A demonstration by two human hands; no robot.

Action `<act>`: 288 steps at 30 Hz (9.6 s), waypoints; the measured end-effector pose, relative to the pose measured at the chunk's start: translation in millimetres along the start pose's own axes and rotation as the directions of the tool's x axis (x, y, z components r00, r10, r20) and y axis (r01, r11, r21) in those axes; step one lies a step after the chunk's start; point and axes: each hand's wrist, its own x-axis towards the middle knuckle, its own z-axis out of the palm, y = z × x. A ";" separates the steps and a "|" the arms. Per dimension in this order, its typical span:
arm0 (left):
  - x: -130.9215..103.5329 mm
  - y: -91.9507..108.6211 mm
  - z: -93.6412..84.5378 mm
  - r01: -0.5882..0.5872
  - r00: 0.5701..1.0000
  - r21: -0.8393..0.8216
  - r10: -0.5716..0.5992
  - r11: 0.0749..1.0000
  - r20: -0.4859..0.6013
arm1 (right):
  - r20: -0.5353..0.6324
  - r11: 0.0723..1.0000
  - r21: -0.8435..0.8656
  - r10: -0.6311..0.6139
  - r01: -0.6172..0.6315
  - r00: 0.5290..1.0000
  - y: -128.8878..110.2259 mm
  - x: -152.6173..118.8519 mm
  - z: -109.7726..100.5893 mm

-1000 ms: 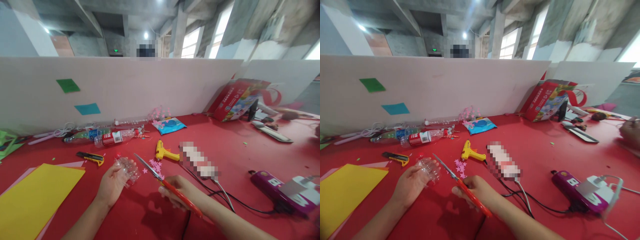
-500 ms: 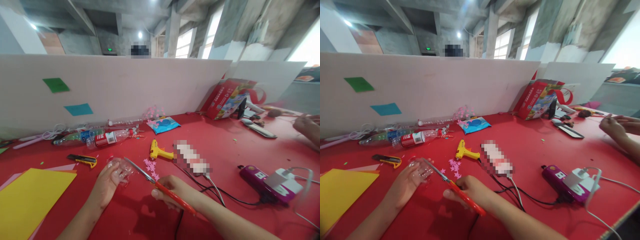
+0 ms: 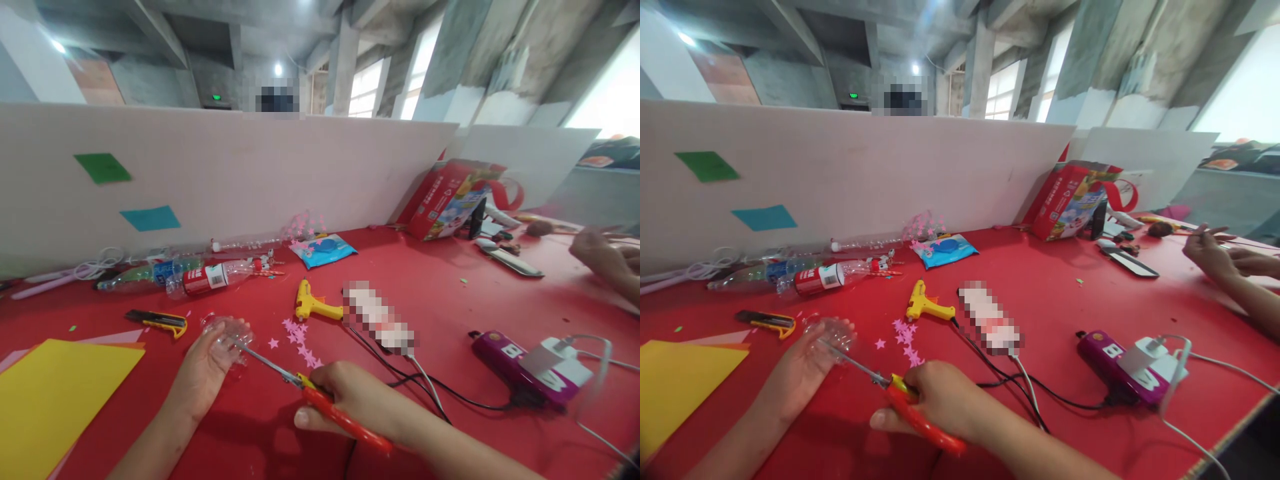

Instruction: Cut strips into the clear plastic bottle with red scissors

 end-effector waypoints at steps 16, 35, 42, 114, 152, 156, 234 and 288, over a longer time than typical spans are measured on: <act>4.1 0.4 -3.9 -0.070 0.995 0.020 0.068 0.997 0.079 | 0.096 0.986 0.128 0.096 -0.108 0.991 0.2 -3.4 -0.8; -10.5 -8.9 8.6 -0.101 0.989 -0.011 0.101 0.995 0.104 | 0.146 0.911 0.372 0.133 -0.179 0.980 1.9 1.2 19.2; -11.8 -7.1 9.4 -0.132 0.986 0.008 0.130 0.991 0.100 | 0.156 0.900 0.386 0.152 -0.202 0.976 -0.3 1.7 20.2; -8.9 -15.5 0.4 -0.294 0.935 0.091 0.267 0.951 0.232 | 0.102 0.918 0.338 0.184 -0.208 0.978 -11.2 -1.1 26.4; -7.5 -22.8 -7.0 -0.401 0.895 0.221 0.329 0.889 0.302 | 0.097 0.881 0.374 0.273 -0.289 0.957 -12.7 1.6 28.4; -6.0 -23.3 -9.4 -0.409 0.886 0.223 0.328 0.885 0.326 | 0.095 0.883 0.390 0.243 -0.260 0.965 -9.4 1.6 27.4; -4.4 0.9 -4.2 -0.092 0.984 -0.053 0.099 0.994 0.151 | -0.019 0.937 0.300 0.191 -0.176 0.981 5.8 12.1 22.3; 2.8 0.1 -2.8 -0.191 0.975 -0.110 0.201 0.975 0.090 | 0.145 0.940 0.271 0.174 -0.209 0.974 2.7 -2.1 9.2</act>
